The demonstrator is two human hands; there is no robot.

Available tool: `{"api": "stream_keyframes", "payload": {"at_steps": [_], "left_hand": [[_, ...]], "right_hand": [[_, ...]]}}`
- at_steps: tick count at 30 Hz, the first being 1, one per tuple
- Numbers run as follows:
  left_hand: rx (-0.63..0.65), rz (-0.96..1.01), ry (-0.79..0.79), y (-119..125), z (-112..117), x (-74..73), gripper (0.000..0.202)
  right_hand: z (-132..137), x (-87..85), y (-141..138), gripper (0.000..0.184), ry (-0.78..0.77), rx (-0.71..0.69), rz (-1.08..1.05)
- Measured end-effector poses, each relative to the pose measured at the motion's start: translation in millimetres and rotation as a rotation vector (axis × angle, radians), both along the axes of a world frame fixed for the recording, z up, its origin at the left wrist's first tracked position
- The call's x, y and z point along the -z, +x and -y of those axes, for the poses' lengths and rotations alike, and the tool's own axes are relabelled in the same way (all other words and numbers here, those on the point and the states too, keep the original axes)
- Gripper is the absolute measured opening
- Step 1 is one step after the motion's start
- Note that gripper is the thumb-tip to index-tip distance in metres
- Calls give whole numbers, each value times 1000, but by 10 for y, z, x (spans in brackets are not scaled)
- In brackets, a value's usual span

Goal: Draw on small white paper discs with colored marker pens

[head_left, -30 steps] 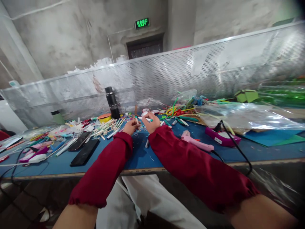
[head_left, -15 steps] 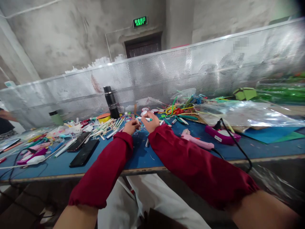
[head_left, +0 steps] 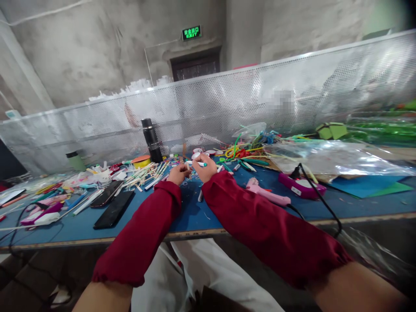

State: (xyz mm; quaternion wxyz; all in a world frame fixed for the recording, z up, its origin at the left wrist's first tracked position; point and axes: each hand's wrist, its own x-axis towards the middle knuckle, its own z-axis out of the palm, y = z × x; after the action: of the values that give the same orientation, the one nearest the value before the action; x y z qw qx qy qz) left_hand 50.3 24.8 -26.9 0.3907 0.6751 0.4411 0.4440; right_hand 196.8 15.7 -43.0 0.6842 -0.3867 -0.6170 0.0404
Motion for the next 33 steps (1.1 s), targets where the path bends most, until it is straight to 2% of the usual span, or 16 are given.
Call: {"api": "stream_keyframes", "payload": {"at_steps": [9,15,22,33], "left_hand": [[1,-10,4,-3,14,-4,13],[-23,-1,2,-25,-43,35,4],[-31,-21,15,-33,-50,38,5],[-44,-44,19,-39,-53,48,10]], "right_hand": [[37,-29,11,17,-47,-13,9],[26,-12,23,15,-15,8,-1],[27,-19,25,15,11,38,-16],[43,-20,9,18,-39,23,9]]}}
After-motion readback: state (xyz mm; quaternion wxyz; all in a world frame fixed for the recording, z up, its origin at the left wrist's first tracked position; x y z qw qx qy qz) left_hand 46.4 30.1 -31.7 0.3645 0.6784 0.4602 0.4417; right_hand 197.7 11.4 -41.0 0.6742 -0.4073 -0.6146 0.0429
